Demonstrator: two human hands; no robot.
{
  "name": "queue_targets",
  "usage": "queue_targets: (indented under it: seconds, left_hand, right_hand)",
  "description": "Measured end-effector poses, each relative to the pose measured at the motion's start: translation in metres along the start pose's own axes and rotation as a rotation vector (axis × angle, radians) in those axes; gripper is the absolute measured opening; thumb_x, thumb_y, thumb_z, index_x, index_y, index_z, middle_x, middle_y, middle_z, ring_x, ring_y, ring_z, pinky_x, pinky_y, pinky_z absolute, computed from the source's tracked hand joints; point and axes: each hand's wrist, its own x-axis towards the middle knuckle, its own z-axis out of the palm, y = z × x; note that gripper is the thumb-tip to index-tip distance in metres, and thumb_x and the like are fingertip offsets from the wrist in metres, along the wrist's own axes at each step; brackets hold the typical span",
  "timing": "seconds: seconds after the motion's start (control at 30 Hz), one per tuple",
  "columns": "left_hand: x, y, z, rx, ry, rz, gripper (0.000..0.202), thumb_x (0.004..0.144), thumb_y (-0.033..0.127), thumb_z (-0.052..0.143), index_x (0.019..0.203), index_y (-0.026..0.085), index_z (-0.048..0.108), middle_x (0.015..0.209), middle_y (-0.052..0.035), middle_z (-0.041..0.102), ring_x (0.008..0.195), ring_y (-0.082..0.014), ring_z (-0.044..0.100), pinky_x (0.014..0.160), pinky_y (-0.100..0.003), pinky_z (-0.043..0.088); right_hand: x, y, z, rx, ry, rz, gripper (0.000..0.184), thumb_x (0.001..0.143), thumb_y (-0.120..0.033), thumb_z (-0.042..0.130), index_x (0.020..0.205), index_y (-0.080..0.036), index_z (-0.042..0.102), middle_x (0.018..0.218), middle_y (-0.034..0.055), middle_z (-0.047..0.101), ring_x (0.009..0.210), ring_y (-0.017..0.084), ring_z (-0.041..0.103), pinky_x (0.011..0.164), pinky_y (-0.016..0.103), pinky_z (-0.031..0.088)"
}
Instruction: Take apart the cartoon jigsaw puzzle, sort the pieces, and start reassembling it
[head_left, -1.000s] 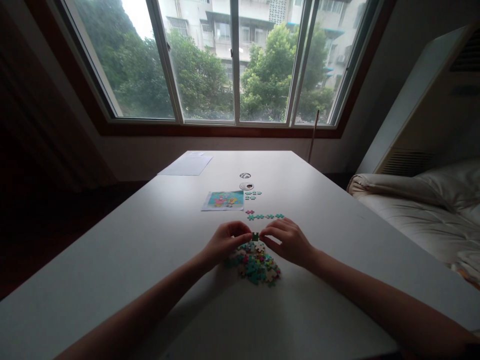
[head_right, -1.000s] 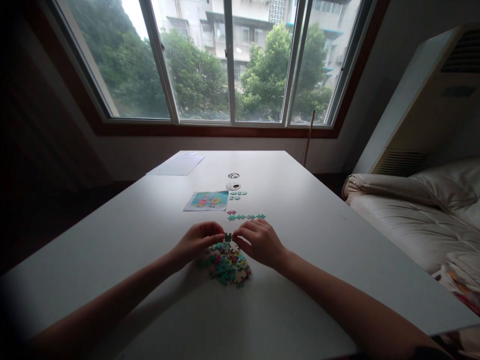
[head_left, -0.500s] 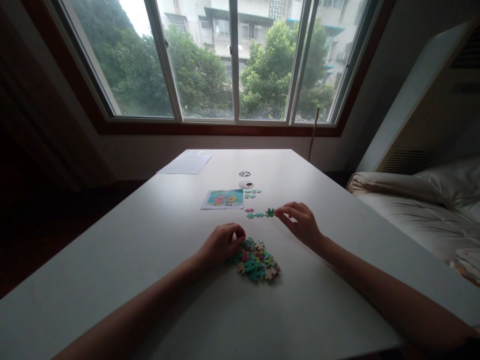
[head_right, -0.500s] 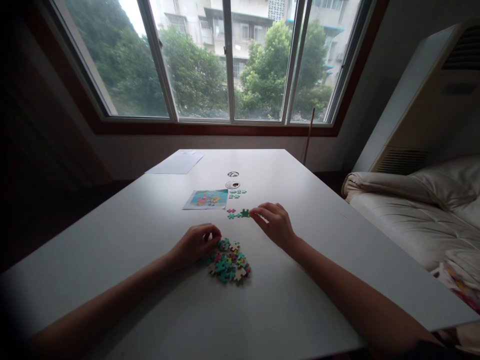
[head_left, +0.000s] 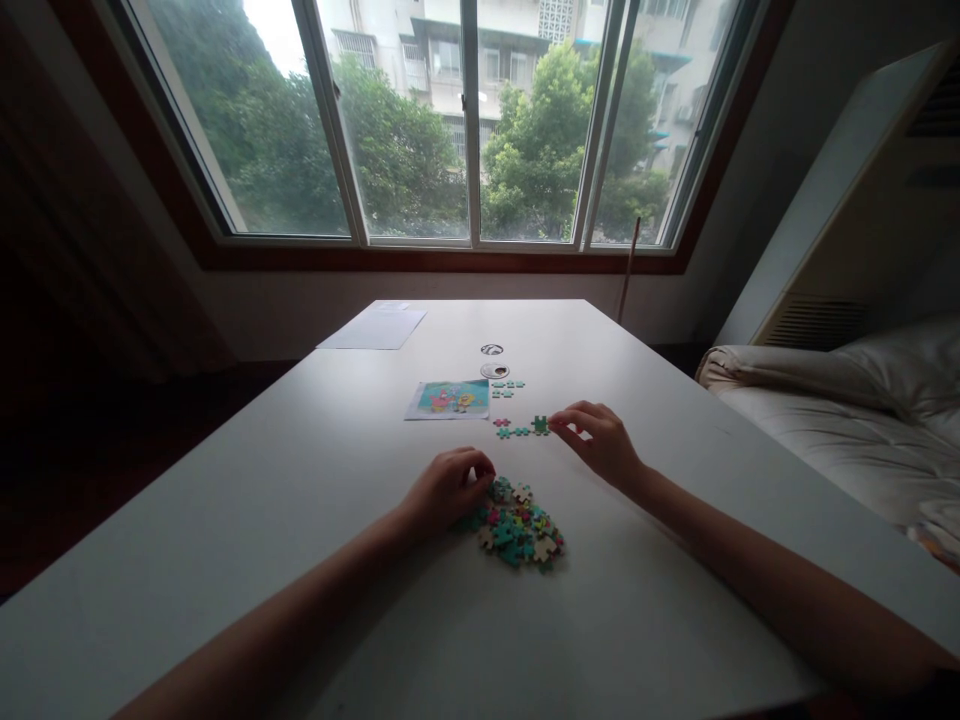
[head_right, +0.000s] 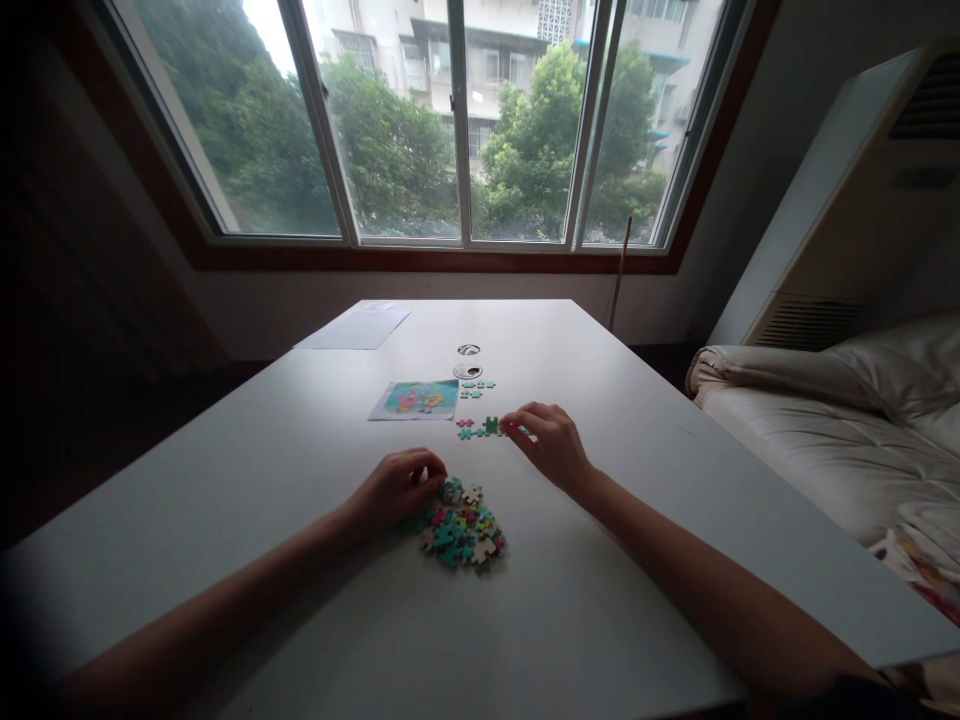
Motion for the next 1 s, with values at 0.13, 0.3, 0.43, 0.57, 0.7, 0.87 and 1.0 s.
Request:
queue_targets:
  seconds: [0.13, 0.3, 0.43, 0.57, 0.7, 0.87, 1.0]
  left_hand:
    - [0.000, -0.001, 0.000, 0.002, -0.003, -0.002, 0.010, 0.074, 0.015, 0.050, 0.075, 0.015, 0.060, 0.065, 0.0013, 0.052, 0.055, -0.0090, 0.044, 0.054, -0.019, 0.035]
    - [0.001, 0.000, -0.002, 0.004, -0.011, -0.013, 0.010, 0.074, 0.015, 0.050, 0.075, 0.015, 0.060, 0.065, 0.0010, 0.052, 0.056, -0.0095, 0.045, 0.055, -0.019, 0.036]
    - [0.001, 0.001, -0.004, -0.003, -0.012, -0.026, 0.011, 0.074, 0.015, 0.049, 0.075, 0.015, 0.060, 0.066, 0.0009, 0.052, 0.056, -0.0094, 0.045, 0.055, -0.019, 0.036]
    - [0.000, 0.000, -0.004, -0.008, -0.013, -0.028, 0.011, 0.074, 0.015, 0.049, 0.074, 0.015, 0.060, 0.067, 0.0008, 0.053, 0.056, -0.0092, 0.045, 0.055, -0.019, 0.036]
    - [0.000, 0.000, -0.004, -0.015, -0.007, -0.027, 0.011, 0.073, 0.015, 0.049, 0.075, 0.015, 0.060, 0.066, 0.0008, 0.053, 0.056, -0.0092, 0.045, 0.055, -0.019, 0.036]
    - [0.000, 0.001, -0.005, -0.015, -0.006, -0.033, 0.011, 0.073, 0.015, 0.049, 0.074, 0.015, 0.061, 0.067, 0.0004, 0.053, 0.056, -0.0097, 0.045, 0.055, -0.019, 0.036]
    - [0.000, 0.000, -0.004, -0.011, -0.006, -0.035, 0.011, 0.073, 0.015, 0.050, 0.074, 0.016, 0.061, 0.066, 0.0006, 0.053, 0.055, -0.0095, 0.045, 0.054, -0.019, 0.036]
  right_hand:
    - [0.016, 0.018, 0.015, 0.046, -0.190, 0.104, 0.015, 0.080, -0.030, 0.053, 0.081, -0.021, 0.064, 0.074, 0.0011, 0.062, 0.057, 0.009, 0.052, 0.058, 0.022, 0.039]
    - [0.041, 0.054, 0.045, 0.018, -0.309, 0.285, 0.014, 0.075, -0.031, 0.056, 0.078, -0.020, 0.065, 0.072, 0.0006, 0.063, 0.060, 0.010, 0.053, 0.059, 0.021, 0.039]
    - [0.057, 0.075, 0.064, -0.010, -0.311, 0.343, 0.018, 0.076, -0.032, 0.054, 0.081, -0.020, 0.066, 0.073, 0.0014, 0.064, 0.063, 0.012, 0.055, 0.060, 0.022, 0.040]
    - [0.065, 0.082, 0.075, -0.034, -0.344, 0.369, 0.015, 0.071, -0.031, 0.058, 0.077, -0.020, 0.066, 0.073, 0.0009, 0.065, 0.064, 0.012, 0.056, 0.060, 0.021, 0.039]
    - [0.066, 0.077, 0.080, -0.055, -0.351, 0.379, 0.018, 0.074, -0.032, 0.055, 0.082, -0.021, 0.066, 0.076, 0.0012, 0.065, 0.066, 0.012, 0.057, 0.063, 0.022, 0.040]
    - [0.070, 0.071, 0.088, -0.065, -0.365, 0.356, 0.018, 0.075, -0.032, 0.055, 0.082, -0.022, 0.067, 0.077, 0.0013, 0.066, 0.071, 0.013, 0.058, 0.065, 0.023, 0.040]
    - [0.073, 0.072, 0.091, -0.073, -0.364, 0.344, 0.017, 0.075, -0.030, 0.055, 0.083, -0.021, 0.067, 0.077, 0.0020, 0.066, 0.071, 0.014, 0.058, 0.066, 0.024, 0.041]
